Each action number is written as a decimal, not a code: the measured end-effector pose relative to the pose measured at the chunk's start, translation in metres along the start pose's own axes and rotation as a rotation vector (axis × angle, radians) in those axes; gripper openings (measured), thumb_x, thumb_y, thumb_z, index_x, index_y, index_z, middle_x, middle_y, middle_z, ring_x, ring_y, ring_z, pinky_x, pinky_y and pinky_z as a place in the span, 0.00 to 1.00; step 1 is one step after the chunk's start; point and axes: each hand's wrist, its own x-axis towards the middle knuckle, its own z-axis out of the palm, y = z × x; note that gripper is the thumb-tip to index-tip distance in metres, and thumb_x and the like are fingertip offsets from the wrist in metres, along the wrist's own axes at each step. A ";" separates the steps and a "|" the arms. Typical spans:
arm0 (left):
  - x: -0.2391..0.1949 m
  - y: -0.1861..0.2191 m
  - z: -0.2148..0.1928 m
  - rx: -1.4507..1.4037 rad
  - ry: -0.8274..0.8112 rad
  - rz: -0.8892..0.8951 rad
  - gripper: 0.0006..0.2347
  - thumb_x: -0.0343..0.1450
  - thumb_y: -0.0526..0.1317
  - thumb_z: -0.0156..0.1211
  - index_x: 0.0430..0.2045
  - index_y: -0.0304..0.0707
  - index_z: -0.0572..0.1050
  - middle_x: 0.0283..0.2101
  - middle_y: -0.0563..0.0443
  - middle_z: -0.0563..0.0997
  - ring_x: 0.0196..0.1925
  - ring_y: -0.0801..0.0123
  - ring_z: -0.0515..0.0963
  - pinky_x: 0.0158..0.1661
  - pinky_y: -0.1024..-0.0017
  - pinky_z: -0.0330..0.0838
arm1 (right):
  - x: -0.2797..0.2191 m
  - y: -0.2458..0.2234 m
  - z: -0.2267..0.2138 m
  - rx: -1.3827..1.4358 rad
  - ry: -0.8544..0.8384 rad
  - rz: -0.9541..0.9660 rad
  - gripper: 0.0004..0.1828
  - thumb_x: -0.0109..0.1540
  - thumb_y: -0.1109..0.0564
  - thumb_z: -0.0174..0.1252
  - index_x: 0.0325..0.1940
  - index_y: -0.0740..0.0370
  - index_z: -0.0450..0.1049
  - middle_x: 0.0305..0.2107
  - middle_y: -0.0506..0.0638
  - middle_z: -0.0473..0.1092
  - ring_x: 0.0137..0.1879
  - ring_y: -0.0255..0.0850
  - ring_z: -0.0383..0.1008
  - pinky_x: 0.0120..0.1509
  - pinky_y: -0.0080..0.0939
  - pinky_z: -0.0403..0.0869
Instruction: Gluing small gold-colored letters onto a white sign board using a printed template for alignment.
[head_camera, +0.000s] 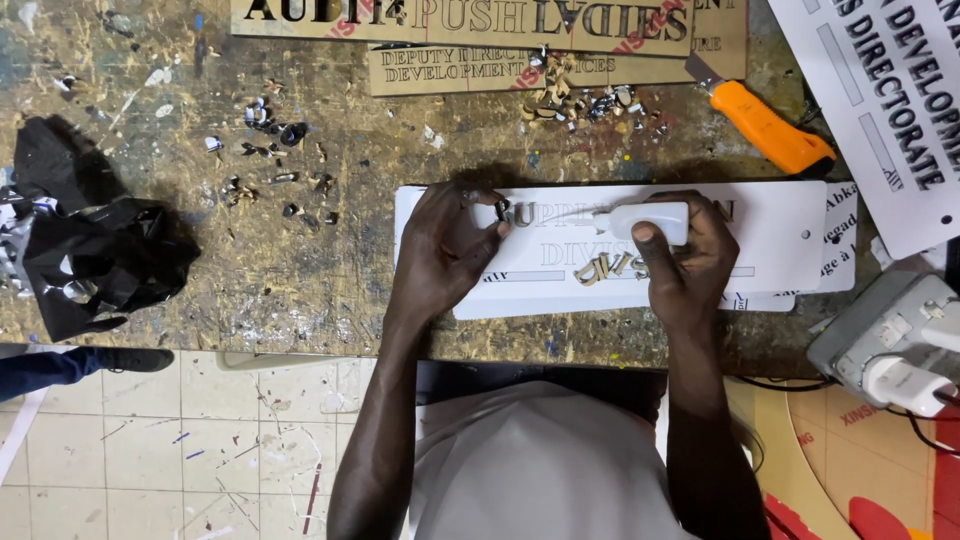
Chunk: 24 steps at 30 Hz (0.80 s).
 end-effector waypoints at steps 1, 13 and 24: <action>0.000 0.001 0.000 0.000 0.000 -0.001 0.11 0.75 0.36 0.76 0.49 0.36 0.83 0.48 0.40 0.89 0.62 0.40 0.85 0.62 0.44 0.76 | -0.001 0.002 -0.001 0.000 0.000 0.001 0.18 0.73 0.51 0.71 0.53 0.69 0.77 0.43 0.57 0.75 0.53 0.42 0.76 0.68 0.48 0.72; 0.000 0.001 0.000 -0.011 -0.003 -0.009 0.10 0.75 0.35 0.76 0.49 0.36 0.83 0.48 0.40 0.89 0.61 0.40 0.84 0.62 0.43 0.75 | -0.003 0.012 -0.007 -0.040 0.008 -0.014 0.18 0.73 0.51 0.73 0.55 0.68 0.78 0.44 0.57 0.74 0.54 0.42 0.75 0.68 0.47 0.72; -0.001 0.001 0.000 -0.002 -0.006 -0.012 0.10 0.76 0.36 0.76 0.50 0.36 0.83 0.49 0.40 0.88 0.61 0.40 0.84 0.62 0.44 0.75 | -0.001 0.003 0.000 -0.018 0.012 -0.018 0.21 0.73 0.50 0.73 0.57 0.71 0.76 0.46 0.59 0.74 0.55 0.43 0.77 0.68 0.48 0.74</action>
